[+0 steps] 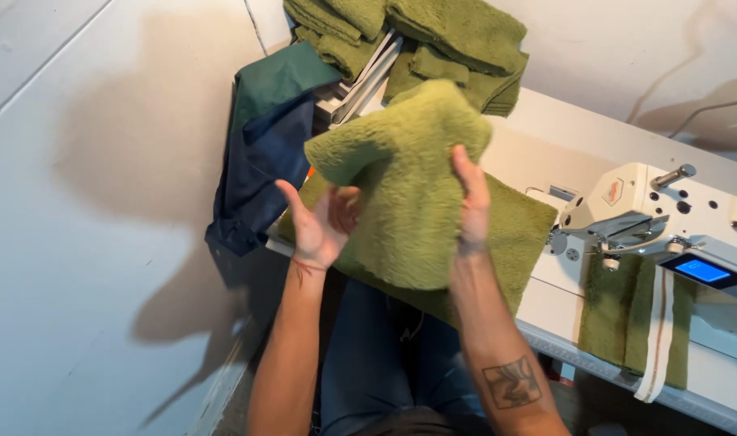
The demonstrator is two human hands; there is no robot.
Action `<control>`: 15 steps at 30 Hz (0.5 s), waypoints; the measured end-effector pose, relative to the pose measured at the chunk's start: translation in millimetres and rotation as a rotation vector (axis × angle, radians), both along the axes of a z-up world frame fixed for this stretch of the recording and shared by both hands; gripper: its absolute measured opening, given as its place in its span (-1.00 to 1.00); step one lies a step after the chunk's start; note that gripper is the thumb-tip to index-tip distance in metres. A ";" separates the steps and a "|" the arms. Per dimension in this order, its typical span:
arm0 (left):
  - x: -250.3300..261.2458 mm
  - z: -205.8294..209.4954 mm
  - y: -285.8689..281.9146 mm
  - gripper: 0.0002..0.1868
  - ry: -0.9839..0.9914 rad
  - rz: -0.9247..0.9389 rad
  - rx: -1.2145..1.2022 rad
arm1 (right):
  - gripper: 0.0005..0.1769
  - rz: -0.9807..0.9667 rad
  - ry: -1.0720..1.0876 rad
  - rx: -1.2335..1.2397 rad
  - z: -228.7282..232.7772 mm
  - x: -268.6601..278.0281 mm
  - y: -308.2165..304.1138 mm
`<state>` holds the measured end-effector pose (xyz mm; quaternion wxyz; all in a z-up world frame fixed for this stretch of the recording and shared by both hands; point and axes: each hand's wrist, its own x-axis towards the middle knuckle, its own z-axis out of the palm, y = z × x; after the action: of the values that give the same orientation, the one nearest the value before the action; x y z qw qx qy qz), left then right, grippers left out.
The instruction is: Inspecting green fabric pieces and using scissors to trim the edges of one piece.
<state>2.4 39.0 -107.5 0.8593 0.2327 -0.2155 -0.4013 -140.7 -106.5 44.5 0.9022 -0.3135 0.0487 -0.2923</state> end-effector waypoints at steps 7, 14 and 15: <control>32.7 33.1 -26.0 -0.28 -0.361 0.465 0.388 | -0.26 -0.077 0.363 -0.309 -90.9 13.8 3.9; 71.1 28.8 -22.9 -0.31 -1.067 0.575 0.896 | -0.46 -0.118 0.798 -1.072 -122.7 -68.4 -29.1; 70.3 29.4 -24.9 -0.29 -1.149 0.593 1.029 | -0.48 -0.207 0.886 -1.171 -114.3 -75.4 -30.6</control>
<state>72.7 14.1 -78.1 0.4712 0.8133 -0.3404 -0.0250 -216.0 -137.1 -69.8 0.4510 -0.8258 0.2734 -0.2001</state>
